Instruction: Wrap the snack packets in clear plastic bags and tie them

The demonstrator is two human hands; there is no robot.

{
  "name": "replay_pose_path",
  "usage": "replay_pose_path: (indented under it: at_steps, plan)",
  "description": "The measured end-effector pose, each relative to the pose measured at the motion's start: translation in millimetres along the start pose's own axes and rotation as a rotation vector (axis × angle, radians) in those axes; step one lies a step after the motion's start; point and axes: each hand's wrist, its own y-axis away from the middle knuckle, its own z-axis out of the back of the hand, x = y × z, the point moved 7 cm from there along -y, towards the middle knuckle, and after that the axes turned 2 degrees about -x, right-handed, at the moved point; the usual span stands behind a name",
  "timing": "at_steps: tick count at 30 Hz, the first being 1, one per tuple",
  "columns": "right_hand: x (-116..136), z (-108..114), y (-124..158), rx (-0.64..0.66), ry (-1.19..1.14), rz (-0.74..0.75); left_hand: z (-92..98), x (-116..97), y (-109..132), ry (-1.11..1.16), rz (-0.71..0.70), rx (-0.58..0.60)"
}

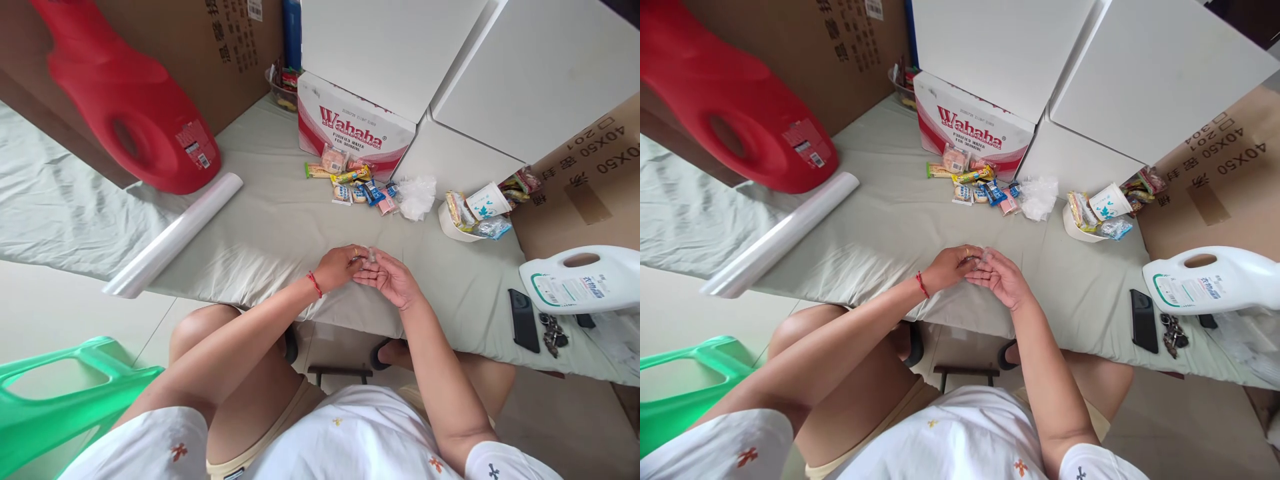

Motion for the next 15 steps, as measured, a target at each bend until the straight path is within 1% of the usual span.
replay_pose_path:
  at_steps: [3,7,12,15]
  plan:
    - [-1.4,8.2,2.6,-0.038,-0.008,-0.001,-0.7,-4.7,-0.7,-0.051,-0.016,0.034]
    - [-4.7,12.5,2.2,-0.122,0.110,0.041,-3.3,-17.5,3.6,-0.148,-0.075,0.107]
    - [0.8,11.4,0.6,-0.240,0.303,0.147,-6.0,-21.6,5.6,-0.295,-0.035,0.159]
    - [5.4,12.4,0.9,-0.295,0.370,0.186,-7.8,-23.2,4.3,-0.321,-0.042,0.174]
